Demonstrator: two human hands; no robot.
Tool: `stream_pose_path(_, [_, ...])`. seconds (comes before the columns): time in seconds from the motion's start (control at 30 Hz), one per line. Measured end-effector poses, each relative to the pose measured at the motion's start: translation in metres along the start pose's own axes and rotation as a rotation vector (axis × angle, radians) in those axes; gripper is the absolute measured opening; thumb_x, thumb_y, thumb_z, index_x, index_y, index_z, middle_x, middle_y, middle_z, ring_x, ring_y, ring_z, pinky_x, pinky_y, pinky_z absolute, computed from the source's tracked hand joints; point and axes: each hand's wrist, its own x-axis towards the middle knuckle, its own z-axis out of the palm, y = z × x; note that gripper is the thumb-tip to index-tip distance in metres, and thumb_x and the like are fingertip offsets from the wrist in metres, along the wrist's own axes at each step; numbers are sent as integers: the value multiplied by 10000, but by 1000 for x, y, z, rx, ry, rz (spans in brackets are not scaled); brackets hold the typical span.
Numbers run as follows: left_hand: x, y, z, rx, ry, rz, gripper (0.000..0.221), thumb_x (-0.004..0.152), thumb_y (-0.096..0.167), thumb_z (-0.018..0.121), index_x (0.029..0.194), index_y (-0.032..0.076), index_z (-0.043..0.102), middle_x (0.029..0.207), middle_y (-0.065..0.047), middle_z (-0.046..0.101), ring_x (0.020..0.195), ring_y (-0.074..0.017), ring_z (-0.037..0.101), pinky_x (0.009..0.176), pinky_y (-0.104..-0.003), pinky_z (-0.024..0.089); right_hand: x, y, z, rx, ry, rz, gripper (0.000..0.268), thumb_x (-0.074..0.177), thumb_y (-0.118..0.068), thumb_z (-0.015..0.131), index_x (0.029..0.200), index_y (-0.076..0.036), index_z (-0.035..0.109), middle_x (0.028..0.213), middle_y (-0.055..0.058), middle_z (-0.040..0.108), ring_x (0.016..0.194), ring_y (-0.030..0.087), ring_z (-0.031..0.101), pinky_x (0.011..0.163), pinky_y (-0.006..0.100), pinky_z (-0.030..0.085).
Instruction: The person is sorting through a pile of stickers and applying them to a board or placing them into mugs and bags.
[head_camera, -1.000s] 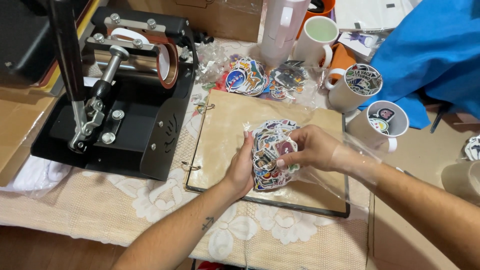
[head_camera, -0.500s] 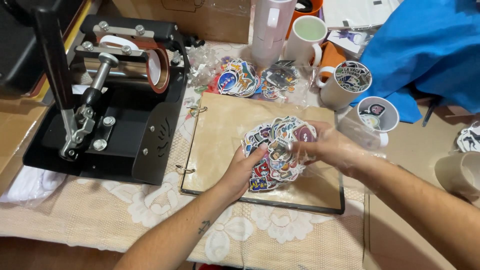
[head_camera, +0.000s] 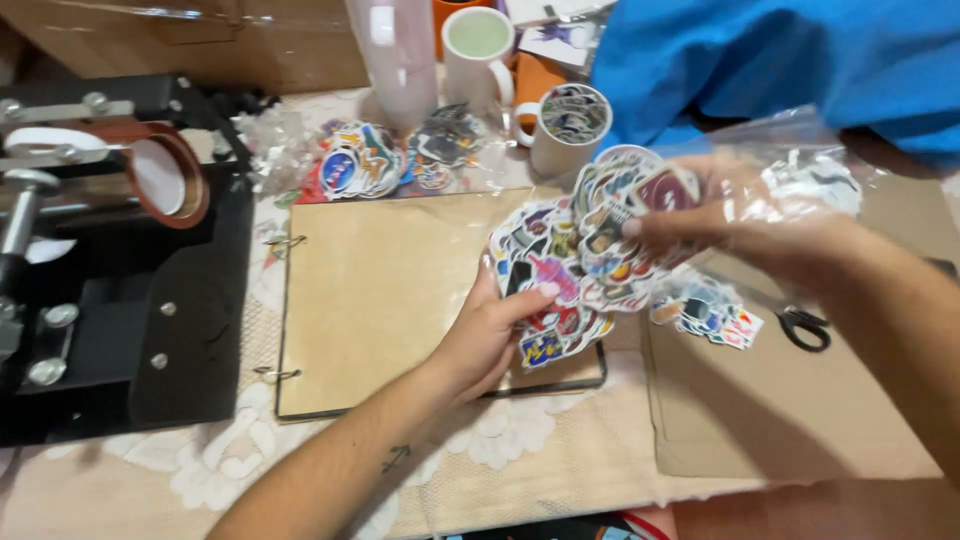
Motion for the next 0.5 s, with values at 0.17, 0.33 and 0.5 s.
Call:
stream_pose_path(0.17, [64, -27, 100, 209, -50, 123, 652, 740, 77, 698, 1342, 35, 452, 1253, -168, 646, 1106, -241, 631, 997, -387, 528, -4, 27, -94, 120, 91, -8, 247, 815, 55, 669, 1056, 108, 651, 986, 270, 733, 790, 362, 684, 740, 433, 579])
stream_pose_path(0.33, [121, -36, 173, 601, 70, -122, 779, 795, 136, 578, 1470, 99, 192, 1363, -228, 536, 1139, -372, 622, 863, -471, 550, 20, 85, -159, -22, 233, -42, 202, 920, -60, 696, 1096, -4, 615, 1025, 162, 715, 855, 247, 681, 728, 330, 564])
stream_pose_path(0.5, [181, -80, 182, 692, 141, -122, 720, 839, 98, 438, 1507, 100, 168, 1493, -184, 457, 1267, -386, 532, 975, -471, 482, 56, 120, -169, -31, 246, 83, 344, 863, -130, 733, 1167, -27, 610, 1105, 133, 706, 969, 257, 685, 850, 342, 561])
